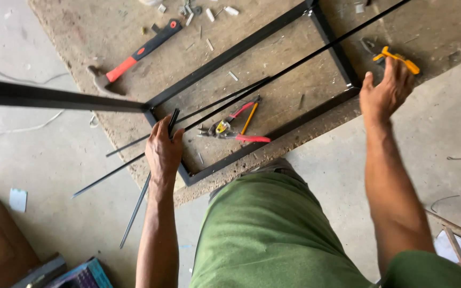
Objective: Measuring, marking, and cutting metal strips to fit into a larger metal frame.
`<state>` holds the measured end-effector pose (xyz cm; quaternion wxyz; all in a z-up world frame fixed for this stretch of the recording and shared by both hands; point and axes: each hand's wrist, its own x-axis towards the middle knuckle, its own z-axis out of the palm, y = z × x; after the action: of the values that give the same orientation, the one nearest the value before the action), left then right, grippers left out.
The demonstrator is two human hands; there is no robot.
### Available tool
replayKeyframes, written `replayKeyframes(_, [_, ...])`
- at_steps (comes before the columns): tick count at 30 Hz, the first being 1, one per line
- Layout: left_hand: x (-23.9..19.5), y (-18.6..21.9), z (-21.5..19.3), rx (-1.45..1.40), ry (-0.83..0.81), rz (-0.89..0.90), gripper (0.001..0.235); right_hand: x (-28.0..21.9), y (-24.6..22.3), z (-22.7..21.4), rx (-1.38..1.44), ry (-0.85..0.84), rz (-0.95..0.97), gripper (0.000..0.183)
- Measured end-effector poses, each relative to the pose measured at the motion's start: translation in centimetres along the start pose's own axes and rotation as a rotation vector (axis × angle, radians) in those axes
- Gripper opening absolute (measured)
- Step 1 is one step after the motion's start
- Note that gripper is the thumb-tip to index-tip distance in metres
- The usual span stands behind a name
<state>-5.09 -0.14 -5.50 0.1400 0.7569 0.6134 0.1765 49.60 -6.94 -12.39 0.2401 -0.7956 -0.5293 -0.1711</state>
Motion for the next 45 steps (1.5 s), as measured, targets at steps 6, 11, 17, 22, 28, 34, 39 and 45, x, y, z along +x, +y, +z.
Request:
replayKeyframes(6, [0.5, -0.6, 1.1, -0.034, -0.127, 0.026, 0.058, 4.0, 7.3, 1.9, -0.016, -0.582, 0.159, 0.071])
replayKeyframes(11, [-0.1, -3.2, 2.9, -0.025, -0.208, 0.011, 0.026, 2.5, 10.8, 5.5, -0.116, -0.356, -0.061, 0.051])
replayKeyframes(17, [-1.3, -9.6, 1.2, 0.076, -0.167, 0.025, 0.023, 1.4, 8.9, 2.9, -0.013, -0.522, 0.222, 0.026])
replayKeyframes(22, [-2.6, -14.9, -1.6, 0.113, -0.009, -0.05, 0.007, -0.4, 5.6, -2.0, 0.743, -0.458, 0.872, 0.023])
replayKeyframes(28, [-2.6, -14.7, -2.2, 0.092, 0.062, -0.082, 0.016, -1.8, -3.5, -9.9, 1.111, -0.649, 1.046, 0.04])
replayKeyframes(34, [-2.9, -7.1, -5.5, 0.045, -0.073, -0.115, 0.063, -3.9, -11.4, -12.6, 1.422, -1.042, 0.758, 0.06])
replayKeyframes(39, [-4.1, -0.5, -9.9, -0.318, -0.002, 0.048, 0.045, -2.5, -18.1, -14.6, 1.402, -1.315, 0.329, 0.046])
replayKeyframes(45, [-6.0, 3.9, -13.3, -0.788, -0.301, 0.118, 0.056, 2.1, -20.4, -16.0, 1.243, -1.499, -0.214, 0.054])
